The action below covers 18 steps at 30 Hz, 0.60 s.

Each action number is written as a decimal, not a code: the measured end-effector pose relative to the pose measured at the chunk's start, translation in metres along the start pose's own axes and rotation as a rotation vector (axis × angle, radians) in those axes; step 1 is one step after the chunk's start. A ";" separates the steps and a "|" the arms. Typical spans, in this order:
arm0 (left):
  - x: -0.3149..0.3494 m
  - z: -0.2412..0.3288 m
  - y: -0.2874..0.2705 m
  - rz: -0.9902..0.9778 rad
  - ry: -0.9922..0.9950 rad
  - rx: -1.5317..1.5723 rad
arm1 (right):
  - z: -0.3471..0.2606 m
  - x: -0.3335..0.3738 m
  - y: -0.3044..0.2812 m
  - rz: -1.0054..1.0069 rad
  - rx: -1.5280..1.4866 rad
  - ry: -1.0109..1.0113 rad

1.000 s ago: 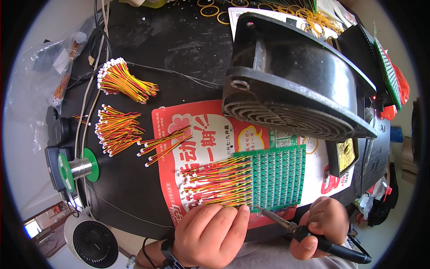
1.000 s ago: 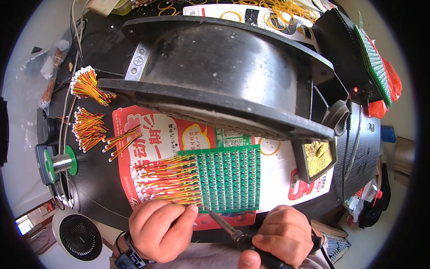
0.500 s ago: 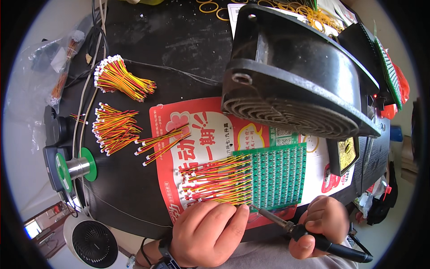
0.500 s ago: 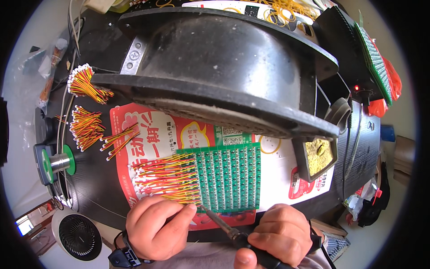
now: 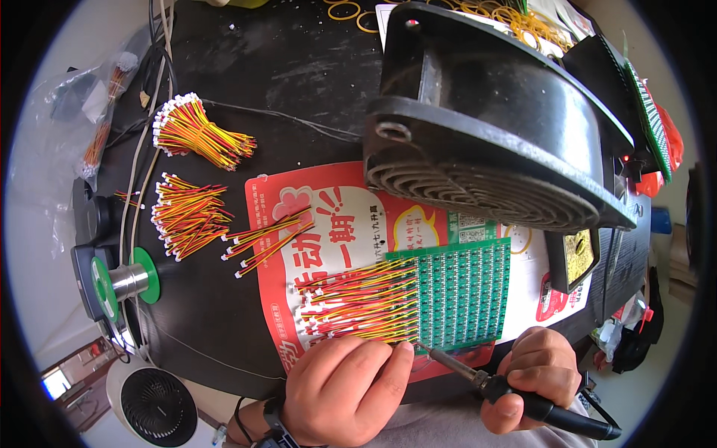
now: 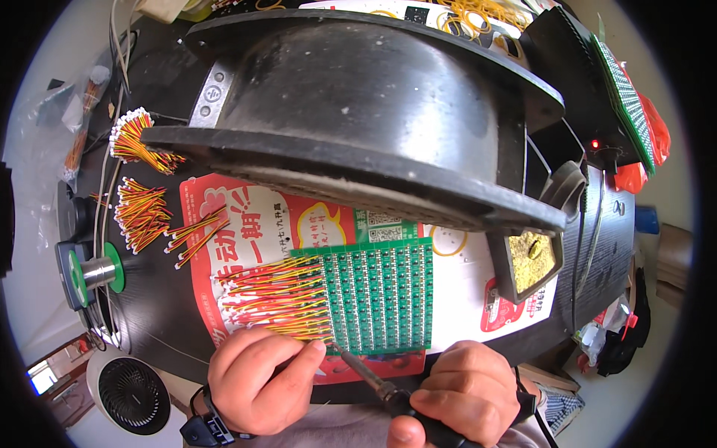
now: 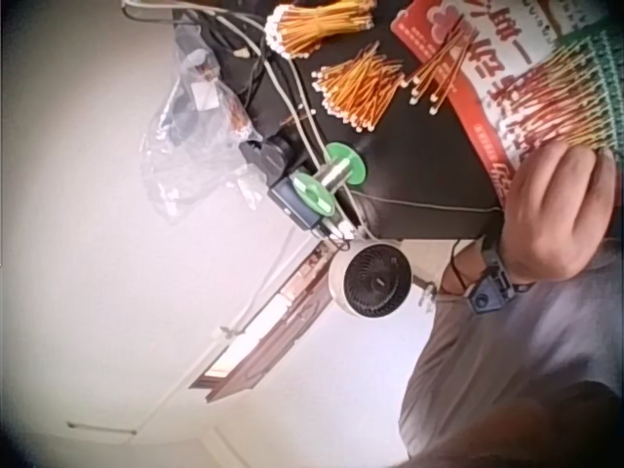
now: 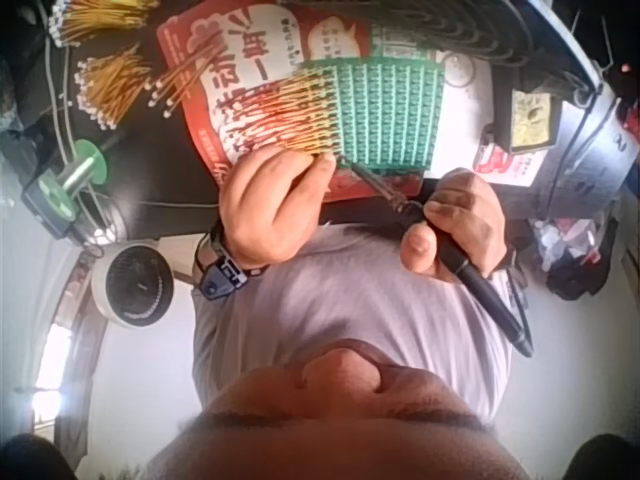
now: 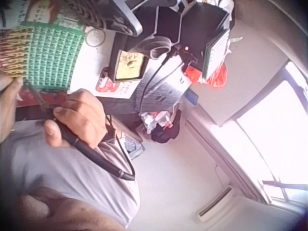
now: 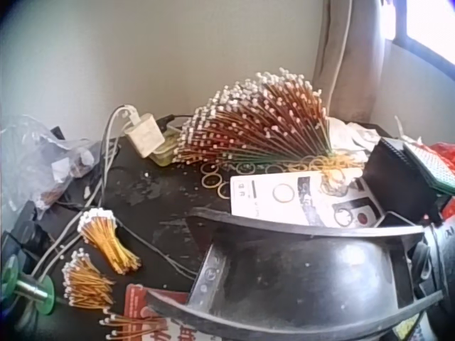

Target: Soldering small electrical wires with connector ends onto a green circuit board.

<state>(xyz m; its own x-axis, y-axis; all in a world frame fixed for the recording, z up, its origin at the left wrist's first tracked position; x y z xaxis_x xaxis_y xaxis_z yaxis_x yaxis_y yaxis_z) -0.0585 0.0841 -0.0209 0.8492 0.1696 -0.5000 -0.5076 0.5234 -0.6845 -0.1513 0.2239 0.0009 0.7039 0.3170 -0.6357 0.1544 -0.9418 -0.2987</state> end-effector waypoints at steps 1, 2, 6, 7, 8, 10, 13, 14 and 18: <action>0.000 -0.001 0.000 -0.002 -0.002 -0.002 | 0.000 0.000 0.001 0.002 0.011 0.001; 0.000 0.000 0.000 -0.002 -0.003 -0.002 | 0.000 0.000 0.000 0.018 0.007 -0.017; -0.001 0.001 0.000 0.001 -0.002 0.010 | 0.002 0.002 -0.009 0.082 -0.015 -0.084; -0.001 0.001 0.000 -0.001 -0.003 0.010 | 0.002 0.002 -0.009 0.072 -0.005 -0.052; -0.001 0.001 0.000 0.001 -0.006 0.011 | 0.002 0.002 -0.009 0.062 0.001 -0.035; -0.001 0.000 -0.002 0.003 -0.010 0.015 | 0.002 0.002 -0.008 0.040 0.009 -0.016; 0.001 0.000 -0.002 0.000 -0.014 0.011 | 0.003 0.005 -0.007 0.027 -0.006 0.007; 0.001 0.000 -0.003 -0.002 -0.017 0.010 | 0.004 0.006 -0.008 0.040 -0.026 0.013; -0.003 0.001 0.000 0.000 -0.013 0.027 | 0.007 0.005 -0.024 0.157 -0.094 0.025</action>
<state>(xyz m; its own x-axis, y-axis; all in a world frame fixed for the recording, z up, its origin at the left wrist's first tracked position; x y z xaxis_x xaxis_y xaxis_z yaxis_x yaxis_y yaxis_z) -0.0611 0.0839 -0.0186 0.8510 0.1804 -0.4932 -0.5038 0.5455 -0.6698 -0.1563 0.2495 -0.0006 0.7415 0.1638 -0.6506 0.1050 -0.9861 -0.1287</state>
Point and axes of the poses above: each hand's wrist, its own x-axis away from the middle knuckle, its own y-axis out of the palm, z = x × y, the point moved 8 cm from there along -x, towards the middle knuckle, and after that the axes turned 8 degrees about z, right-handed, at the moved point
